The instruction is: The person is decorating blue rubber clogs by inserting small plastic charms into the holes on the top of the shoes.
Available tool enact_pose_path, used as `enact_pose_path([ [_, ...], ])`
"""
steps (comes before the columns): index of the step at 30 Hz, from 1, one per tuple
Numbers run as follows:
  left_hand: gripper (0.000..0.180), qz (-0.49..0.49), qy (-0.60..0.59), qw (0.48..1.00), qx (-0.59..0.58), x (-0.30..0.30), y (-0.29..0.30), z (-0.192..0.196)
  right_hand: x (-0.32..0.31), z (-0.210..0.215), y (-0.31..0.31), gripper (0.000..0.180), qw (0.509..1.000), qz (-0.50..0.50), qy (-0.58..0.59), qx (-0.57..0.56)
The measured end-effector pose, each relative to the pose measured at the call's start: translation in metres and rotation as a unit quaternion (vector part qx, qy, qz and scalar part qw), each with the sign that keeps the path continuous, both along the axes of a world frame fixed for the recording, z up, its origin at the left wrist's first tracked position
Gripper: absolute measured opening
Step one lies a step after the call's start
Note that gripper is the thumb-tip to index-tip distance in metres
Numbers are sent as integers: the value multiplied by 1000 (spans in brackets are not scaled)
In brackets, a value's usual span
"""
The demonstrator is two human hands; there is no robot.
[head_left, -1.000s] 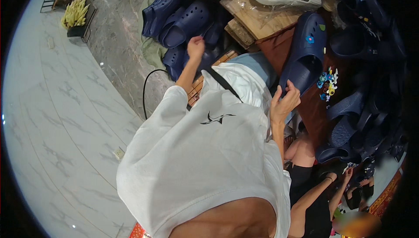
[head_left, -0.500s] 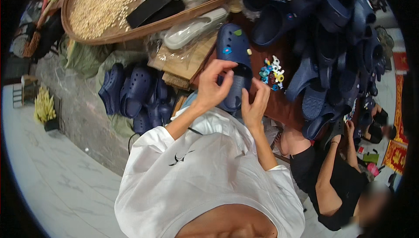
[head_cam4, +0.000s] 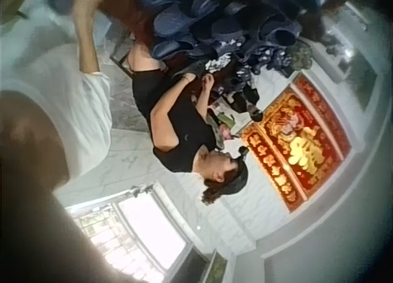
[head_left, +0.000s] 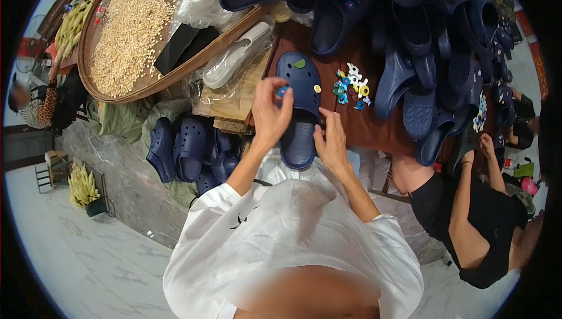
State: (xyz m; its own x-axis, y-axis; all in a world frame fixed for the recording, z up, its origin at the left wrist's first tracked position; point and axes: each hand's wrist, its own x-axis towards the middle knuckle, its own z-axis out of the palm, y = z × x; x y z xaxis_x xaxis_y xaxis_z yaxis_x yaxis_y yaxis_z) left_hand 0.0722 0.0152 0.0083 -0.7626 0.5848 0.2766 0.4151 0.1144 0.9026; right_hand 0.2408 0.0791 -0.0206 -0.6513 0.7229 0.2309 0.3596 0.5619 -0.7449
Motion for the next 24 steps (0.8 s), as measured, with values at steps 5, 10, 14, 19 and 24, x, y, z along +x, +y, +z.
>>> enact_pose_path([
  [5, 46, -7, -29, 989, -143, -24, -4, -15, 8, 8, 17, 29, 982, -1, 51, -180],
  [10, 65, -36, -86, 969, -230, -39, 7, -23, -34, -18, 64, 42, 978, -74, 60, -186],
  [14, 62, -44, -131, 966, -218, -52, 8, -39, -55, -16, 67, 61, 982, -85, -75, -153],
  [19, 45, -81, -47, 969, -231, -46, 9, -26, -55, -21, 62, 42, 994, -65, -62, -67],
  [24, 23, -114, 65, 964, -231, -42, 12, -23, -58, -28, 66, 24, 999, -26, -29, 25],
])
